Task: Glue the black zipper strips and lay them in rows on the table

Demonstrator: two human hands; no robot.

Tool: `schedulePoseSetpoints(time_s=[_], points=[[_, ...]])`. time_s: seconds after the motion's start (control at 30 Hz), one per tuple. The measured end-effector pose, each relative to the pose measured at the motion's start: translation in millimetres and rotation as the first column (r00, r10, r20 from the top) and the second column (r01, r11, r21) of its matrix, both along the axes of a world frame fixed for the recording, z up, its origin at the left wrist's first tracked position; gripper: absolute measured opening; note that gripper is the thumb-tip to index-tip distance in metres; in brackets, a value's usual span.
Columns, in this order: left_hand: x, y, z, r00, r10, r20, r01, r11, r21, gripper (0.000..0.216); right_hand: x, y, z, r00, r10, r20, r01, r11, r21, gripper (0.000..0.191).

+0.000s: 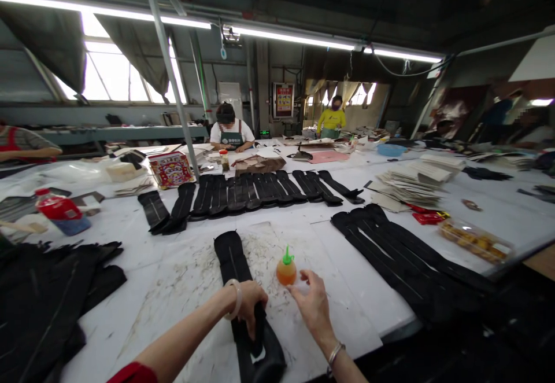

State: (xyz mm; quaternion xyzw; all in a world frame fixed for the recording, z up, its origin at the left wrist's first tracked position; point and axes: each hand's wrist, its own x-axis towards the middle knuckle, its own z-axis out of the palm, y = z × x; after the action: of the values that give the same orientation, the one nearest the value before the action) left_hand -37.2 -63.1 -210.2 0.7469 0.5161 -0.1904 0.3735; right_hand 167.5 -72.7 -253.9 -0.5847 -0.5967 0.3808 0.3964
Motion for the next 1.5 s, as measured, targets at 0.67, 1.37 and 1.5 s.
schedulePoseSetpoints(time_s=[0.67,1.37,1.5], points=[[-33.4,2.7,25.9,0.931,0.194,0.309,-0.092,0.945,-0.315,0.032,51.1,26.1,65.1,0.508,0.032,-0.861,-0.124,0.992,-0.036,0.045],[-22.1,13.9,59.6,0.913,0.117,0.39,0.068,0.901,-0.429,0.033,20.6,-8.4,111.5,0.608,0.275,-0.744,-0.361,0.931,0.05,0.068],[-17.6,16.7,55.9,0.92,0.109,0.376,0.077,0.892,-0.445,0.031,14.3,-4.6,115.2,0.65,0.377,-0.66,-0.411,0.905,0.112,0.067]])
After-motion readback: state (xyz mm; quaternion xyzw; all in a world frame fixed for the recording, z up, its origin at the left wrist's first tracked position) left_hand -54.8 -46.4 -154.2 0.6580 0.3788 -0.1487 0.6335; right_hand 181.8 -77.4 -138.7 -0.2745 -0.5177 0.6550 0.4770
